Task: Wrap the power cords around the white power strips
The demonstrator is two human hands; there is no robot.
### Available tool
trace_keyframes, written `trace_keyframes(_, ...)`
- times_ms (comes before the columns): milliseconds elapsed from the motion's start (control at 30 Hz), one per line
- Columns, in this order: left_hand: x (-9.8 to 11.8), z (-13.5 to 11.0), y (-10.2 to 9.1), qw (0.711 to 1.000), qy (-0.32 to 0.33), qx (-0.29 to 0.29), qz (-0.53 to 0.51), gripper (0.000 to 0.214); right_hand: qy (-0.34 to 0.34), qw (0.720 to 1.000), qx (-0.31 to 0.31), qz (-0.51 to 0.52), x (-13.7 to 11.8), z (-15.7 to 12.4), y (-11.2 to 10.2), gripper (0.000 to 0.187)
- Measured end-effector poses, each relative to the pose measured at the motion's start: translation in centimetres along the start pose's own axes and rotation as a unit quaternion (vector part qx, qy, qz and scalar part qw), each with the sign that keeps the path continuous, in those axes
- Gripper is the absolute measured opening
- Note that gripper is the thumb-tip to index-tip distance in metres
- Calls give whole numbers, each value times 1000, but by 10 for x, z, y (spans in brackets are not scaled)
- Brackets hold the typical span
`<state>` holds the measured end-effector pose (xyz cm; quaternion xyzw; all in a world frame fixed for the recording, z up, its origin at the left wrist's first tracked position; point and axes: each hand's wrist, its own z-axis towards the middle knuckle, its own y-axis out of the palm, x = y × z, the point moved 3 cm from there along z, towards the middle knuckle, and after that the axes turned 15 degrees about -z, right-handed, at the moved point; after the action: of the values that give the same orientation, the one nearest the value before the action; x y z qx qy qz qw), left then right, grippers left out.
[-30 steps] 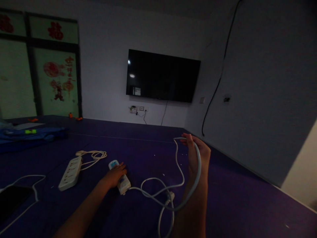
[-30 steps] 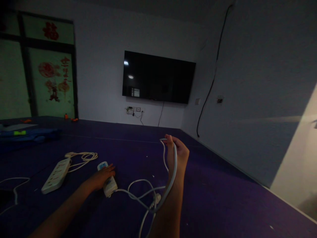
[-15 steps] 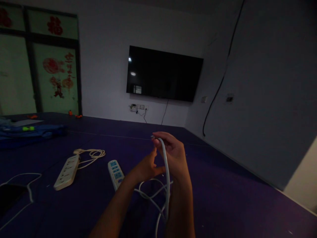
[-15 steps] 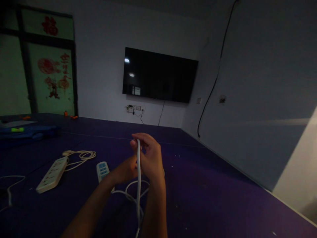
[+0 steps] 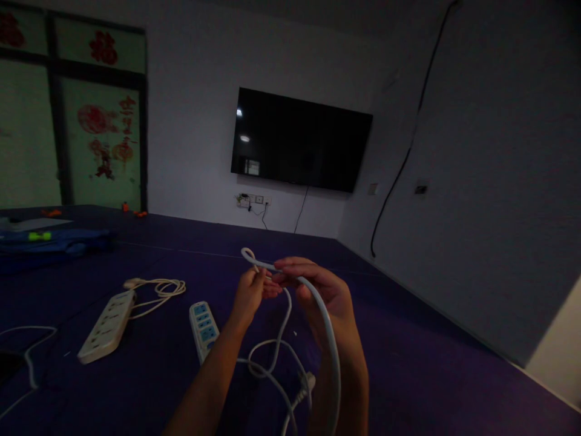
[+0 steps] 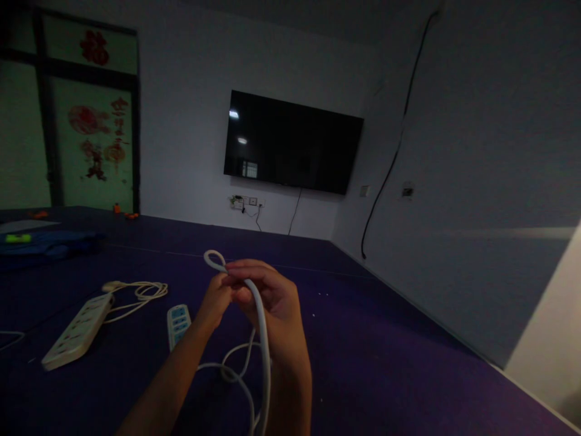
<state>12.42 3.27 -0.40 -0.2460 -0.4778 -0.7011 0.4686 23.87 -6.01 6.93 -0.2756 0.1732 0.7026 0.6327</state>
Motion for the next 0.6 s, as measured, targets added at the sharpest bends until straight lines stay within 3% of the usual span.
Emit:
trace_keyframes(100,29,3,-21,994,72,62,-53,34,1,1000,19,-11,1,-5,-14,13)
trace_keyframes(233,72,-5,-34,980,190,53,-12,28,-11,998,63,-15,3,-9,-30,10)
trace_keyframes(400,104,-25,-26,959,282,3,0,22,19,993,111,-27,9,-7,-40,18)
trace_keyframes(500,110,-31,-19,957,286,-35,-31,20,58,995,69,-44,20,-2,-36,22)
trace_keyframes(600,110,-30,-17,966,254,-44,-38,19,74,995,-20,-70,39,3,-22,35)
